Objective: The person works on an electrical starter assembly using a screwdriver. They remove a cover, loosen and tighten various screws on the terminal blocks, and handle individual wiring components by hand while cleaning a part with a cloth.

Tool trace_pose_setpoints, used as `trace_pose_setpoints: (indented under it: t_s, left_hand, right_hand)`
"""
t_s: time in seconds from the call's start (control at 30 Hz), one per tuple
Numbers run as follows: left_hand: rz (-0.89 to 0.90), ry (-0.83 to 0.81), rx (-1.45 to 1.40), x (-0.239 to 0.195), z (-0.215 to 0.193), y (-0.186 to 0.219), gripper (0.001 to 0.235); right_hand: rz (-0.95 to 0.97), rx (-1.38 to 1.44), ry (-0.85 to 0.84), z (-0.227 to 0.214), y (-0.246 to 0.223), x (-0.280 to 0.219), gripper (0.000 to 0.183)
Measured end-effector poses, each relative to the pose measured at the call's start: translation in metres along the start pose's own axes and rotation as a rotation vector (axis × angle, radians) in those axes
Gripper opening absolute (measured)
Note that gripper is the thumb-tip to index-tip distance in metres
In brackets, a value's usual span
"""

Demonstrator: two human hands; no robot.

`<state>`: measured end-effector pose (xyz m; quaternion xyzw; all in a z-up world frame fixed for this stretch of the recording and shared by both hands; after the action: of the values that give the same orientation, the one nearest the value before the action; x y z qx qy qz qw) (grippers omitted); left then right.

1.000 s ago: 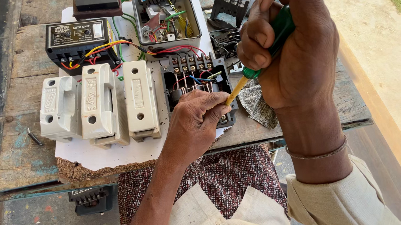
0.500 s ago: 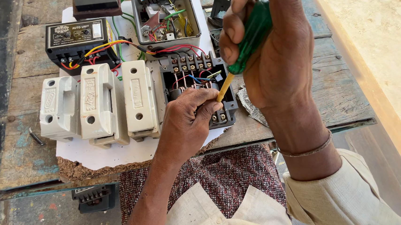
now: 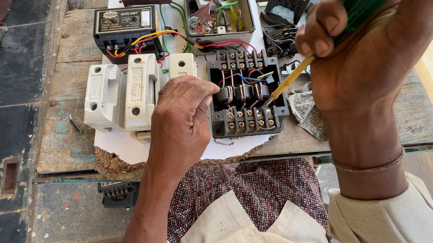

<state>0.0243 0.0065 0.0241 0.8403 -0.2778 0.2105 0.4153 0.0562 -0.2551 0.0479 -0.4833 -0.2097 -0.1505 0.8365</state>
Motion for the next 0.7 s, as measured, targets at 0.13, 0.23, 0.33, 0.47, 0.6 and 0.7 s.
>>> trace_pose_setpoints:
  t_s: [0.13,0.23,0.33,0.47,0.6,0.7]
  left_hand:
    - [0.001,-0.006,0.003,-0.003,0.005,-0.001,0.016]
    - [0.022,-0.082,0.038,-0.002,0.01,0.001,0.018]
    - [0.04,-0.166,0.103,0.0,0.012,0.0,0.023]
    - [0.033,-0.165,0.037,-0.002,0.008,-0.004,0.026]
    - [0.057,-0.108,0.046,-0.005,0.007,-0.002,0.028]
    - [0.032,-0.106,0.036,-0.003,0.006,-0.001,0.026]
  right_hand:
    - [-0.019,-0.002,-0.005,0.006,-0.002,-0.002,0.061]
    - [-0.031,0.008,-0.01,0.016,-0.001,-0.002,0.061]
    - [-0.034,0.006,-0.02,0.03,0.008,-0.004,0.061]
    - [-0.04,-0.011,-0.028,0.04,0.016,-0.003,0.061]
    - [-0.082,0.025,0.002,0.024,-0.001,0.004,0.062]
    - [-0.109,0.025,0.015,0.012,-0.014,0.008,0.062]
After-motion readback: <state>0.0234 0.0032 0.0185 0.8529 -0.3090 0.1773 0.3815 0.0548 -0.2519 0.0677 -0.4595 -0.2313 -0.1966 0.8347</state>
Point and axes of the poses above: each hand's wrist, its own x-axis towards the middle knuckle, its own z-axis out of the palm, y = z × x, the point moved 5 cm from there along x, towards the middle knuckle, and after that the axes turned 5 degrees about -y, right-handed, at the moved point
